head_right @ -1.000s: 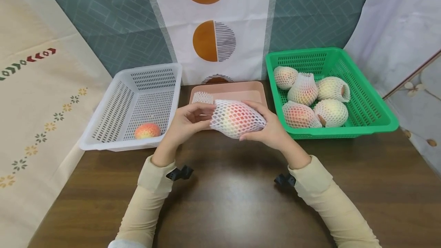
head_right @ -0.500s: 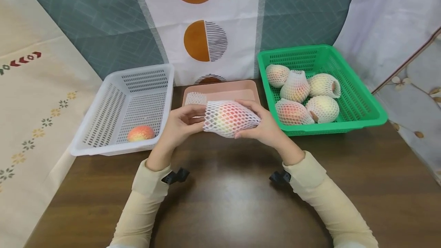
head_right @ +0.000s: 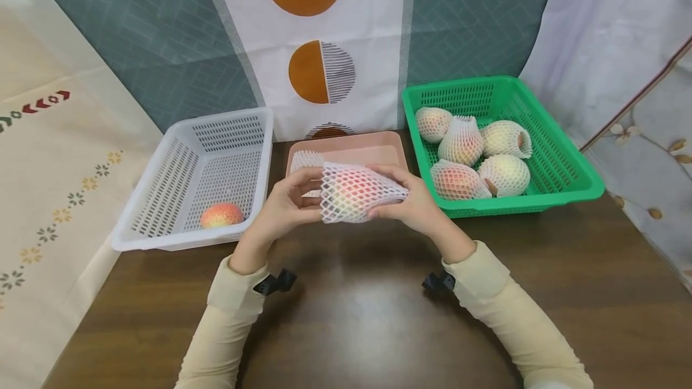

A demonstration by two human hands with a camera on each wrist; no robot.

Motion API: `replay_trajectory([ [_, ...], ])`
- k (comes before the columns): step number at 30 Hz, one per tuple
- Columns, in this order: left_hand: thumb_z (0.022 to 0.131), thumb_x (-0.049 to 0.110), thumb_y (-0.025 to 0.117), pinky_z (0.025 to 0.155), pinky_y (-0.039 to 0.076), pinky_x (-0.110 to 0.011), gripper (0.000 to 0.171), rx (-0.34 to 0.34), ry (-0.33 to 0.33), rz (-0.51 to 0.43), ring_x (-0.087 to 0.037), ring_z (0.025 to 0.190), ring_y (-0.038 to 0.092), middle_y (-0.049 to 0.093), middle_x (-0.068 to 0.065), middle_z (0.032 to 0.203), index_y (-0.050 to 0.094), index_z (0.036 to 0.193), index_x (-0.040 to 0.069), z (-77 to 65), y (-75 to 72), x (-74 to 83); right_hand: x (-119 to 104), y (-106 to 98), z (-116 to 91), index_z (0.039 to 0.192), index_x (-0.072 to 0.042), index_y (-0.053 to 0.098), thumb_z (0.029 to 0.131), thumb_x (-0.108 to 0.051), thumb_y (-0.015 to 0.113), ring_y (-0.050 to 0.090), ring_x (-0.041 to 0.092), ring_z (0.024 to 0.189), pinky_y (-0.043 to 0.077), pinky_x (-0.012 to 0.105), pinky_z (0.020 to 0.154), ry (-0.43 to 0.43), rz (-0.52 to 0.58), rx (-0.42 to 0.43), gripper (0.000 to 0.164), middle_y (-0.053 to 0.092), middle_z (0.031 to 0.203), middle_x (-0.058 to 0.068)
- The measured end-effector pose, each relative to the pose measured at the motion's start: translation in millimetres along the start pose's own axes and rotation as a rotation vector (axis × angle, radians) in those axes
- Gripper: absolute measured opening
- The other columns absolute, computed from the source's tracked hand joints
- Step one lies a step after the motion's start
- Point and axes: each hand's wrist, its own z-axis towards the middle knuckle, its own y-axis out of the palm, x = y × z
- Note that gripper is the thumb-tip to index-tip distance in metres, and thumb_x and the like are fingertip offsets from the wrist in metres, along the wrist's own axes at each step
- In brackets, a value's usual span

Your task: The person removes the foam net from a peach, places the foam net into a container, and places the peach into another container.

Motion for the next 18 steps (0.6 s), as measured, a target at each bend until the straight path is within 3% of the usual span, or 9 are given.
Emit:
replay_trajectory([
  [9,0.071,-0.02,0.067,0.093,0.051,-0.038,0.062,0.033,0.012,-0.015,-0.038,0.115,0.054,0.052,-0.029,0.124,0.045,0.129,-0.01,2.4,0.5,-0.7,-1.1,1.7,1.0,0.13,-0.002,0.053,0.071,-0.002,0.081,0.051,0.012,0.102,0.047,0.018,0.078,-0.016,0.067,0.037,0.066,0.059,0.12,-0.01],
  [18,0.073,-0.019,0.065,0.099,0.046,-0.043,0.065,0.038,-0.022,-0.034,-0.039,0.119,0.052,0.049,-0.031,0.13,0.042,0.133,-0.012,-1.3,3.0,-1.5,2.9,4.7,-1.9,0.122,-0.021,0.061,0.072,0.004,0.078,0.055,0.011,0.098,0.051,0.017,0.076,-0.078,0.186,0.052,0.058,0.063,0.116,-0.007],
])
